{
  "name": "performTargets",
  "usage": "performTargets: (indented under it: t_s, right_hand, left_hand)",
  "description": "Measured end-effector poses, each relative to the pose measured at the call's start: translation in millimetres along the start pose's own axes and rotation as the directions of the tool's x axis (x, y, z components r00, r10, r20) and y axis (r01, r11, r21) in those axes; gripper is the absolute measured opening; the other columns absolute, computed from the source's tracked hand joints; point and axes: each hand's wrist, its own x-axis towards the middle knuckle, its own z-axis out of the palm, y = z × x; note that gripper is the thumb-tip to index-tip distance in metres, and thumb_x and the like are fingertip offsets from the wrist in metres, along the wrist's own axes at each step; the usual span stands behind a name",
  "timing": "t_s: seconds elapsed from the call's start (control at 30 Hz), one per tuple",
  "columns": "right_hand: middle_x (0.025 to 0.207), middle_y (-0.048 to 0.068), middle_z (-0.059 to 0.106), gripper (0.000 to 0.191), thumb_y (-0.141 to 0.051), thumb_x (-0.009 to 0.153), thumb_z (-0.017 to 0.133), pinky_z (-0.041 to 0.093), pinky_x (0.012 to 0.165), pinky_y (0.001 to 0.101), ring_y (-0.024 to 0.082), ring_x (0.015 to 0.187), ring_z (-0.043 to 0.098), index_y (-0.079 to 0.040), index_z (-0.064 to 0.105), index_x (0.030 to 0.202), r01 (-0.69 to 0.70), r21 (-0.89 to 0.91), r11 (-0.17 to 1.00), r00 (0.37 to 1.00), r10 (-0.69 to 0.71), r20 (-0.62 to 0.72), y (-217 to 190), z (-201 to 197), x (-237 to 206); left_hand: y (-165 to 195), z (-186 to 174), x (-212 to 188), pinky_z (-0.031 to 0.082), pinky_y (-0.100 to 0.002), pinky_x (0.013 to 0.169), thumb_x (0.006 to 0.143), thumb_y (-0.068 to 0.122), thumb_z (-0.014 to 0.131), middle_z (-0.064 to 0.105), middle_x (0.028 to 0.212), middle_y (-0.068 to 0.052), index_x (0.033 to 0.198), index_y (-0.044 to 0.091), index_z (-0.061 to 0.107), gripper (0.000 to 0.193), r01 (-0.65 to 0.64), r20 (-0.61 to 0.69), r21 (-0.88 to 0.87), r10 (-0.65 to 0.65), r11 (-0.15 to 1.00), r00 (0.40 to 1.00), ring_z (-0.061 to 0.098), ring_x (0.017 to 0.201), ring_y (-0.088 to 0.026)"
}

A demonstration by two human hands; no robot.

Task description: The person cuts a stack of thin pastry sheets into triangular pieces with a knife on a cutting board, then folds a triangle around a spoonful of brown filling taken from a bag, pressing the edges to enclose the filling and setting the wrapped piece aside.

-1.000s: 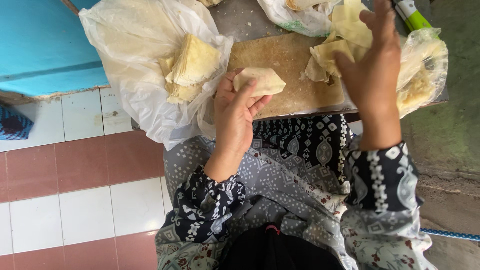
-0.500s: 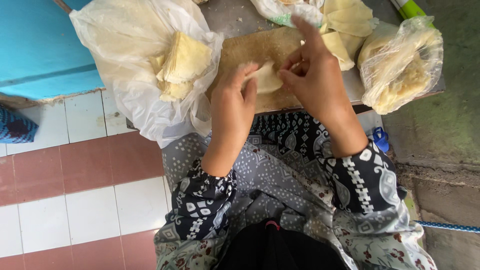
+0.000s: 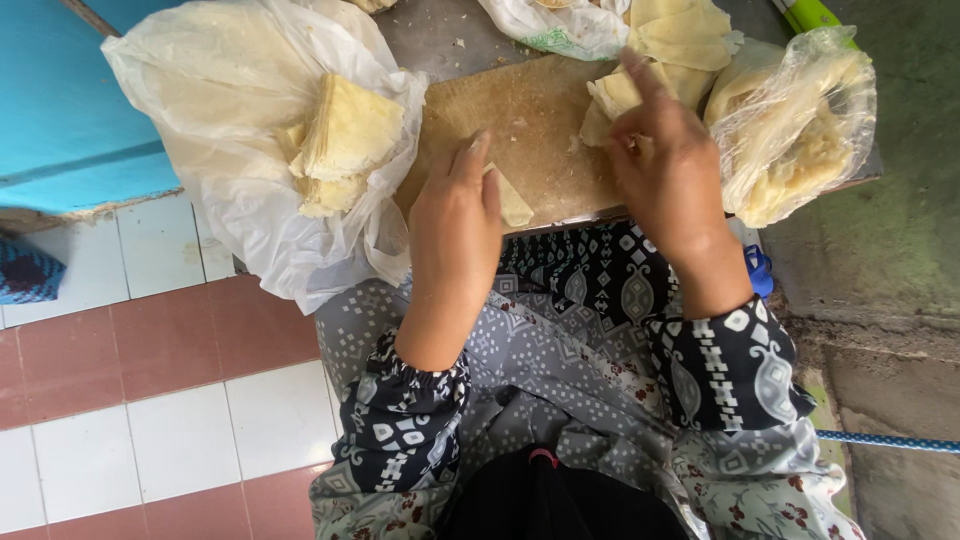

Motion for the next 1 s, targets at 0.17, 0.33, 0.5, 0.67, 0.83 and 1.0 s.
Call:
performTargets:
  t_s: [0.17,0.33,0.5,0.67,0.83,1.0]
  right_hand:
    - [0.107,0.01,0.069,0.062,0.013,0.111,0.066,0.063,0.084,0.0268,0.014,0.09,0.069,-0.003,0.032,0.161,-0.212,0.542,0.813,0.954,0.292,-0.064,27,-11,8]
    - [0.102,0.01,0.07,0.056,0.016,0.109,0.064,0.051,0.072,0.0212,0.011,0.084,0.064,-0.001,0.038,0.155,-0.251,0.792,0.556,0.909,0.416,-0.004,32,-23,13]
    - [0.097,0.016,0.069,0.056,0.02,0.104,0.06,0.059,0.084,0.0298,0.019,0.089,0.068,0.002,0.042,0.153,-0.255,0.959,0.121,0.831,0.534,0.154,20,-31,20]
    - [0.096,0.015,0.07,0.056,0.021,0.1,0.06,0.053,0.079,0.0248,0.02,0.088,0.068,0.005,0.048,0.152,-0.295,0.954,0.061,0.816,0.535,0.218,11,-35,22]
    - [0.098,0.012,0.071,0.067,0.017,0.099,0.064,0.054,0.084,0.0227,0.017,0.093,0.069,0.001,0.039,0.159,-0.383,0.921,0.064,0.887,0.302,0.348,-10,-28,16]
    - [0.104,0.01,0.07,0.079,0.013,0.097,0.066,0.055,0.088,0.0246,0.015,0.097,0.068,-0.002,0.031,0.166,-0.428,0.895,0.128,0.888,0.245,0.39,-37,-22,17]
  left_hand:
    - [10,22,13,0.058,-0.038,0.104,0.104,0.0,0.063,0.061,0.141,-0.013,0.136,0.006,0.061,0.032,-0.15,-0.111,-0.253,0.125,0.956,0.986,0.065,0.128,-0.031]
    - [9,15,6,0.061,-0.036,0.089,0.095,-0.006,0.06,0.048,0.158,-0.016,0.143,0.005,0.057,0.05,-0.11,0.018,0.023,0.11,0.994,0.994,0.07,0.12,-0.034]
    - [18,0,7,0.06,-0.035,0.065,0.091,0.0,0.063,0.044,0.16,-0.019,0.15,0.007,0.052,0.06,-0.001,0.093,0.219,-0.02,0.976,0.995,0.076,0.098,-0.031]
    - [23,-24,14,0.06,-0.035,0.063,0.093,0.033,0.072,0.038,0.155,-0.03,0.149,-0.001,0.048,0.07,0.124,0.206,0.317,-0.196,0.94,0.959,0.075,0.085,-0.032]
    - [20,-24,0,0.059,-0.029,0.087,0.104,0.031,0.072,0.067,0.131,-0.016,0.14,-0.001,0.06,0.05,-0.12,0.03,-0.082,0.123,0.989,0.992,0.074,0.103,-0.023]
    - [6,7,12,0.061,-0.024,0.084,0.102,0.017,0.072,0.076,0.107,-0.01,0.123,-0.004,0.069,0.03,0.337,0.359,-0.833,-0.036,0.439,0.933,0.073,0.095,-0.01]
